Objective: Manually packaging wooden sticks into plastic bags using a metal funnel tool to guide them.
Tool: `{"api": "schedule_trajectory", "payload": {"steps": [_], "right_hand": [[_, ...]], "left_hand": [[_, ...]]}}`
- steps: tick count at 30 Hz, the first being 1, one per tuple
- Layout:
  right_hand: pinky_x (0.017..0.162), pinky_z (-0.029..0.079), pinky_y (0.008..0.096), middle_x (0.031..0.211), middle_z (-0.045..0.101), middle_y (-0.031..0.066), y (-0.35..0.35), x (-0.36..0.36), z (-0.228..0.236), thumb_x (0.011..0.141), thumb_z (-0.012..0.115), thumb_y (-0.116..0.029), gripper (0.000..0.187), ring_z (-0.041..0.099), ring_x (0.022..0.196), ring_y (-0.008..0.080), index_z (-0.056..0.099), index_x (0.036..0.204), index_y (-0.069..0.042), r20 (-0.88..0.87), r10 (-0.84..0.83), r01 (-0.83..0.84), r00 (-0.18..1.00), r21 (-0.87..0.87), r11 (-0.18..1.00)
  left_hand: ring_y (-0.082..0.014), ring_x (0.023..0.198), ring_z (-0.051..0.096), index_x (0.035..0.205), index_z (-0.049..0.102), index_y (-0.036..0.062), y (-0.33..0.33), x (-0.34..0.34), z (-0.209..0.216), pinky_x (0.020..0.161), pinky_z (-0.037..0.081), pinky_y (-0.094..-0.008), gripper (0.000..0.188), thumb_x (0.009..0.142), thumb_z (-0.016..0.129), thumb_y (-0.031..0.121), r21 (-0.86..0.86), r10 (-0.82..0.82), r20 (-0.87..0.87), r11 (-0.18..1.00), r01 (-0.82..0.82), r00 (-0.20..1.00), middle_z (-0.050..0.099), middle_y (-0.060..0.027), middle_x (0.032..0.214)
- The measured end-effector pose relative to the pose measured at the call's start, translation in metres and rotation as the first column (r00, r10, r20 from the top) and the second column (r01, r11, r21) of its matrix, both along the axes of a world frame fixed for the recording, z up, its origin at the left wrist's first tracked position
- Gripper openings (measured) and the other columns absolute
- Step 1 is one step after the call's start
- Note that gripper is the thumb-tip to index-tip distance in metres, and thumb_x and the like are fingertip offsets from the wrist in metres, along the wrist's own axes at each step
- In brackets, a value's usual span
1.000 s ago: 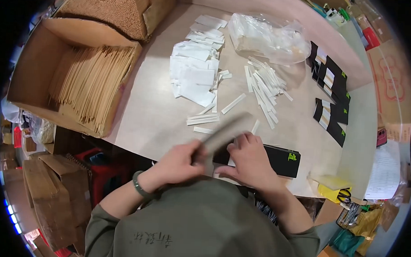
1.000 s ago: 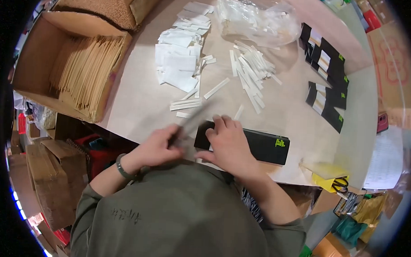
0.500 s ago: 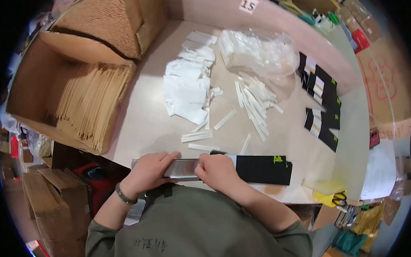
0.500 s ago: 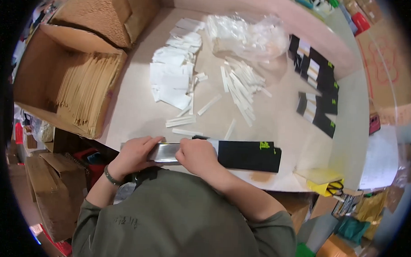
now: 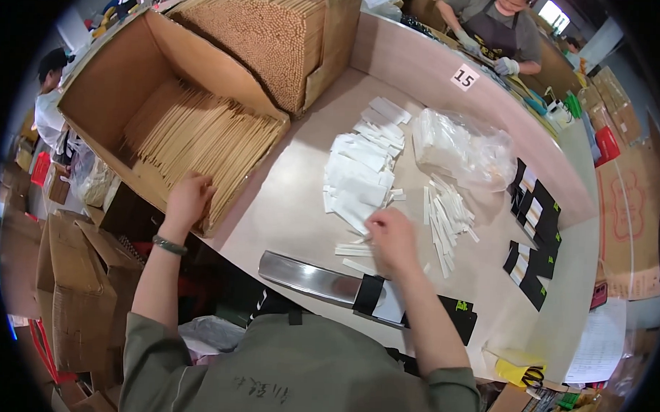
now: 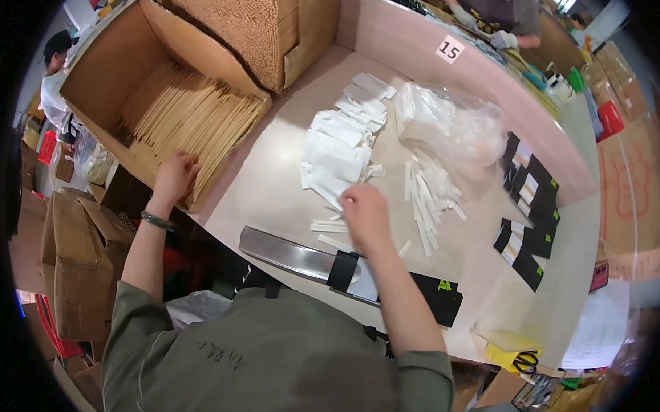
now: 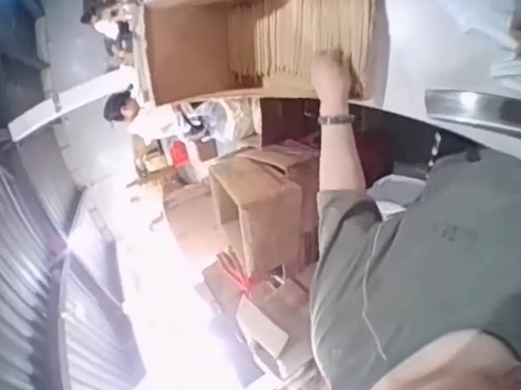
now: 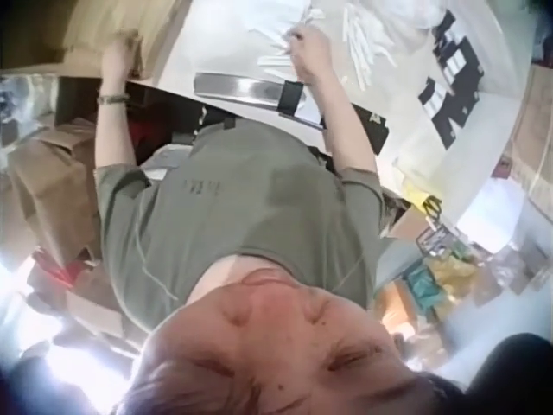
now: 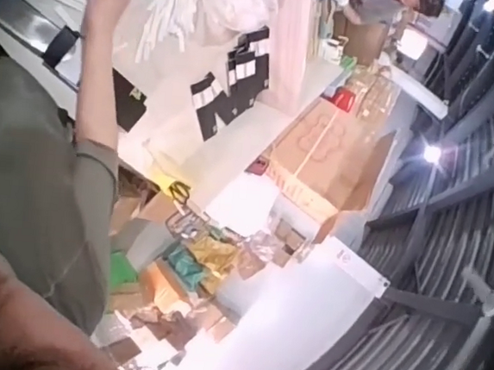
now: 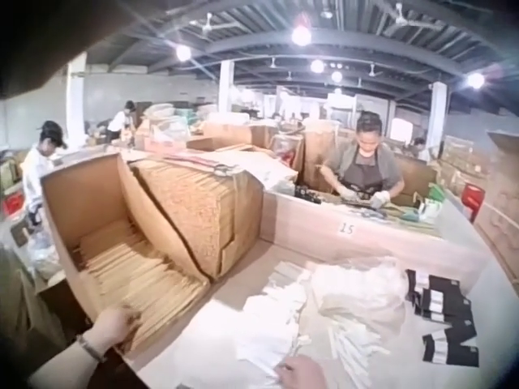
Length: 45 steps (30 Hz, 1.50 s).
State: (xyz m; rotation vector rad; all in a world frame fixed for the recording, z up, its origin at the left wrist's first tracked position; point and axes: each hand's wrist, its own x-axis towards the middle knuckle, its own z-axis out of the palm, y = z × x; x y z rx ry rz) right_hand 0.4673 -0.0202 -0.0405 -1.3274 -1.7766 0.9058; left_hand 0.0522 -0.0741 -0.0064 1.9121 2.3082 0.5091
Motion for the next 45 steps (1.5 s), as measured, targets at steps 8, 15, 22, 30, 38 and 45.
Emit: {"api": "schedule_trajectory", "payload": {"steps": [8, 15, 22, 30, 38, 45], "right_hand": [[0.075, 0.050, 0.0435, 0.093, 0.059, 0.0143, 0.014, -0.016, 0.006, 0.079, 0.070, -0.012, 0.008, 0.060, 0.088, 0.0351, 0.067, 0.080, -0.005, 0.624, 0.114, -0.324, 0.773, 0.233, 0.917], [0.076, 0.050, 0.0430, 0.088, 0.060, 0.0150, 0.021, -0.019, -0.017, 0.080, 0.068, -0.010, 0.006, 0.061, 0.088, 0.0353, 0.066, 0.082, -0.004, 0.462, 0.047, -0.104, 0.885, 0.097, 0.990], [0.078, 0.050, 0.0399, 0.094, 0.064, 0.0112, -0.009, -0.017, 0.075, 0.080, 0.070, -0.011, 0.010, 0.062, 0.089, 0.0316, 0.065, 0.085, -0.003, 0.292, 0.410, -0.458, 0.864, 0.117, 0.881], [0.079, 0.046, 0.0429, 0.087, 0.056, 0.0085, -0.076, -0.023, 0.036, 0.075, 0.074, -0.010, 0.010, 0.057, 0.089, 0.0291, 0.066, 0.078, -0.004, 0.325, 0.430, -0.476, 0.842, 0.072, 0.877], [0.092, 0.044, 0.0459, 0.112, 0.058, 0.0158, -0.109, -0.010, 0.033, 0.070, 0.081, -0.012, 0.030, 0.053, 0.108, 0.0373, 0.061, 0.091, -0.006, 0.313, 0.174, -0.231, 0.934, 0.154, 0.961], [0.103, 0.041, 0.0489, 0.136, 0.050, 0.0240, -0.119, 0.033, 0.024, 0.069, 0.083, -0.017, 0.033, 0.046, 0.126, 0.0439, 0.055, 0.080, -0.004, 0.426, 0.314, -0.406, 0.848, 0.143, 0.903]], "left_hand": [[-0.0440, 0.085, 0.059, 0.085, 0.057, 0.0004, 0.006, 0.000, -0.005, 0.071, 0.047, -0.0512, 0.014, 0.088, 0.058, 0.014, 0.026, -0.048, 0.006, 0.999, 0.048, 0.999, 0.061, -0.0243, 0.085], [-0.0405, 0.083, 0.060, 0.096, 0.056, -0.0012, 0.007, 0.003, 0.003, 0.070, 0.048, -0.0460, 0.009, 0.091, 0.055, 0.006, 0.169, 0.087, 0.147, 0.979, -0.112, 0.985, 0.061, -0.0226, 0.085], [-0.0126, 0.079, 0.054, 0.113, 0.056, 0.0009, -0.077, 0.124, -0.067, 0.073, 0.046, -0.0250, 0.014, 0.101, 0.050, 0.005, 0.280, -0.093, 0.843, 0.917, -0.284, 0.529, 0.055, -0.0035, 0.088], [-0.0129, 0.077, 0.053, 0.108, 0.061, -0.0019, -0.088, 0.156, -0.042, 0.071, 0.045, -0.0239, 0.012, 0.098, 0.056, 0.003, 0.353, -0.126, 0.645, 0.924, -0.148, 0.753, 0.057, -0.0068, 0.085], [-0.0073, 0.081, 0.062, 0.098, 0.064, -0.0015, -0.088, 0.111, -0.031, 0.074, 0.050, -0.0215, 0.009, 0.093, 0.066, 0.005, -0.076, 0.005, 0.935, 0.980, 0.186, 0.356, 0.067, -0.0026, 0.089], [-0.0167, 0.075, 0.064, 0.091, 0.065, -0.0002, -0.048, 0.158, -0.022, 0.067, 0.051, -0.0303, 0.014, 0.086, 0.074, 0.008, -0.063, -0.378, 0.658, 0.835, 0.547, 0.652, 0.065, -0.0068, 0.081]]}}
